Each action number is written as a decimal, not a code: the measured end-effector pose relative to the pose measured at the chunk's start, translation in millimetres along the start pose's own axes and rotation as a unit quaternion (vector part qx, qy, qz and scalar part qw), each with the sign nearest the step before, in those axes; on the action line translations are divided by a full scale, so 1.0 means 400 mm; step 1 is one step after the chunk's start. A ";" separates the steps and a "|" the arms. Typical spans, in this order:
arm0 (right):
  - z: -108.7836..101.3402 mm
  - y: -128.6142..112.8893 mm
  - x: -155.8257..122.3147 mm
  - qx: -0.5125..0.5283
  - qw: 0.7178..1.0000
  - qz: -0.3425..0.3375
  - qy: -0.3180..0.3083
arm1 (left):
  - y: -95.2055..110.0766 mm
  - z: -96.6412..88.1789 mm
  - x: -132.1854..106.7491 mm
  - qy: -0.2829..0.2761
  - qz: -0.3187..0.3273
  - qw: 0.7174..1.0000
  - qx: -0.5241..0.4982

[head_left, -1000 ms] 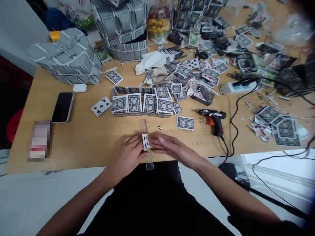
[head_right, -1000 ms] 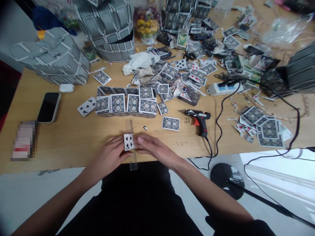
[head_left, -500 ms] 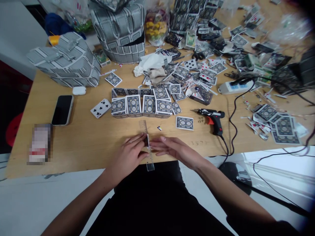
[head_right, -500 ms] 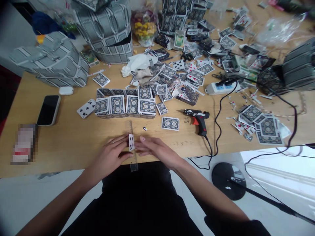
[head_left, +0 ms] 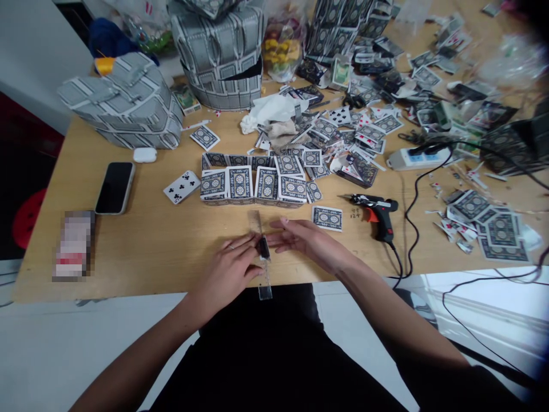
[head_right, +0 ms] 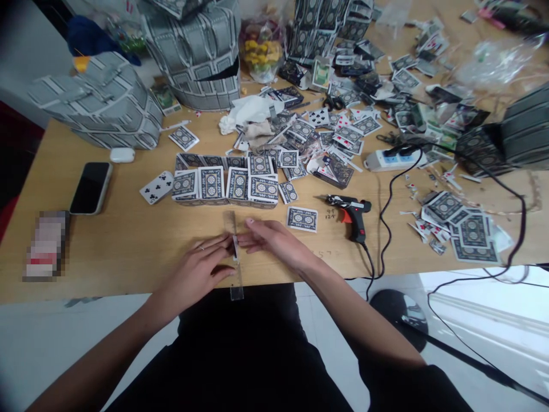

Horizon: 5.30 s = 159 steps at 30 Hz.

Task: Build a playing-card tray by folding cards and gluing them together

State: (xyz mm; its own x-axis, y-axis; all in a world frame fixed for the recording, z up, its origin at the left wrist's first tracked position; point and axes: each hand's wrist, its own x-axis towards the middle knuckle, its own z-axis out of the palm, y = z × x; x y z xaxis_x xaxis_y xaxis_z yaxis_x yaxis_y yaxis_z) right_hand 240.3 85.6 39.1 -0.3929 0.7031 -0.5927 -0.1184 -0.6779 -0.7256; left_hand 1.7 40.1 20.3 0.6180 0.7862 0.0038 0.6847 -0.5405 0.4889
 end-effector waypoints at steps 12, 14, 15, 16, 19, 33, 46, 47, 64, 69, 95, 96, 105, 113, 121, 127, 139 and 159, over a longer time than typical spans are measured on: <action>0.039 0.054 -0.038 0.003 0.998 -0.064 0.003 | -0.003 0.009 -0.004 0.002 -0.007 1.000 -0.015; 0.045 0.068 -0.059 -0.008 0.998 -0.065 -0.006 | -0.004 0.012 -0.005 -0.001 -0.011 1.000 -0.011; 0.046 0.074 -0.069 -0.014 0.998 -0.059 -0.008 | -0.005 0.014 -0.006 -0.002 -0.012 1.000 -0.007; 0.046 0.081 -0.078 -0.018 0.999 -0.049 -0.009 | -0.006 0.015 -0.006 -0.004 -0.012 1.000 -0.005; 0.040 0.098 -0.098 -0.033 0.999 -0.027 -0.003 | -0.006 0.014 -0.006 -0.007 -0.009 1.000 -0.003; 0.014 0.051 -0.024 -0.047 0.998 -0.025 0.026 | 0.012 -0.004 0.004 -0.012 -0.009 1.000 0.001; 0.016 0.047 -0.002 -0.078 0.994 -0.066 0.027 | 0.006 0.004 0.001 -0.009 -0.004 1.000 0.015; 0.015 0.049 -0.004 -0.086 0.994 -0.068 0.026 | 0.006 0.005 0.000 -0.008 -0.004 1.000 0.014; 0.016 0.103 -0.099 -0.045 0.998 -0.035 -0.019 | 0.007 0.002 0.000 -0.019 -0.010 1.000 0.004; 0.018 0.113 -0.114 -0.072 0.996 -0.028 -0.035 | 0.004 0.008 -0.006 -0.012 -0.010 1.000 -0.007; -0.021 0.092 -0.056 -0.212 0.954 -0.210 0.028 | -0.016 0.008 -0.028 0.033 -0.017 0.999 -0.011; -0.022 0.085 -0.063 -0.192 0.959 -0.208 0.027 | -0.017 0.008 -0.029 0.039 -0.022 0.999 -0.013; 0.037 0.089 -0.059 0.163 0.984 -0.072 -0.007 | -0.021 0.018 -0.021 0.204 -0.065 0.974 -0.072; 0.082 0.130 -0.040 0.201 0.973 0.053 -0.098 | 0.004 -0.004 -0.029 0.193 -0.120 0.927 -0.297; 0.048 0.076 0.003 -0.230 0.954 -0.193 -0.008 | -0.041 -0.041 0.019 0.168 -0.168 0.859 -0.453; 0.044 0.036 0.086 -0.367 0.882 -0.293 0.031 | -0.109 -0.045 0.092 0.123 -0.149 0.868 -0.458; 0.042 0.069 0.134 -0.259 0.918 -0.299 0.024 | -0.122 0.003 0.082 0.146 -0.153 0.891 -0.402; 0.014 0.019 0.183 -0.284 0.906 -0.312 -0.043 | -0.137 -0.055 0.140 0.069 -0.096 0.910 -0.398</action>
State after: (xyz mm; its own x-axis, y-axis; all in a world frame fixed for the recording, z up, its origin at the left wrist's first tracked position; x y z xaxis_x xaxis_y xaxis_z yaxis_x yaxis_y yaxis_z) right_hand 205.7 130.6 -7.9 -0.4842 0.8749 0.0059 0.1374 0.0826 -0.9871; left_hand -9.9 120.2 12.9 0.4250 0.9027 -0.0664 0.2441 -0.0437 0.9688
